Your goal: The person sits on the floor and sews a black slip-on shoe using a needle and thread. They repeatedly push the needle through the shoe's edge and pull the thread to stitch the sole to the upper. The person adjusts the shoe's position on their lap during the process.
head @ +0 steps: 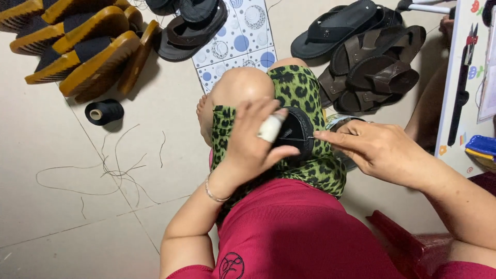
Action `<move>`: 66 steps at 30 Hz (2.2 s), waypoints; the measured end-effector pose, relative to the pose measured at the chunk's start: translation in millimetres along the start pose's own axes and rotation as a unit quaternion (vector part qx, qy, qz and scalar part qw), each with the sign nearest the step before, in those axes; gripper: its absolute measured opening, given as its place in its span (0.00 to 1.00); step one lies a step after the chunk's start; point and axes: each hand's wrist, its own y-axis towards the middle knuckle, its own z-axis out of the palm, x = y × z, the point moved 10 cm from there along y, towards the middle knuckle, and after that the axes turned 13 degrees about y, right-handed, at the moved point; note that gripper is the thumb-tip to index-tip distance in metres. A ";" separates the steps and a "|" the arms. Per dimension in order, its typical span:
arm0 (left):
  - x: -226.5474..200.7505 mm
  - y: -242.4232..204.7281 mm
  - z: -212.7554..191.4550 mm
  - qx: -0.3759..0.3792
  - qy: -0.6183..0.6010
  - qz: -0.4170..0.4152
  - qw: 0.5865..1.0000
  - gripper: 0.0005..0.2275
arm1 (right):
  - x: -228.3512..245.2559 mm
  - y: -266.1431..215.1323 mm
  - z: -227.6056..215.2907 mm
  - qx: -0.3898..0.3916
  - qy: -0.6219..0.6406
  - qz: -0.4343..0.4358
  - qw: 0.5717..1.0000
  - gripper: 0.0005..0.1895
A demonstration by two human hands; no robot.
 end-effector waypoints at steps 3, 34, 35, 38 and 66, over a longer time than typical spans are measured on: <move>-6.7 0.1 26.2 0.047 0.054 0.034 0.997 0.34 | -0.8 1.7 -0.1 0.016 0.003 0.002 1.000 0.31; 10.1 -25.7 50.3 0.211 -0.309 -0.192 0.907 0.15 | 12.2 24.6 -5.3 -0.051 0.006 -0.003 0.999 0.14; -2.9 -26.1 51.1 0.251 -0.355 -0.142 0.889 0.12 | 11.6 24.9 -6.9 -0.057 0.001 -0.007 0.998 0.14; -18.0 -26.9 39.6 0.246 -0.467 -0.083 0.845 0.10 | 10.1 25.5 -6.0 -0.053 0.003 -0.004 0.999 0.15; 28.2 -11.9 36.5 0.071 -0.182 -0.187 0.963 0.17 | -54.5 -33.8 -56.9 0.056 0.100 0.141 0.983 0.34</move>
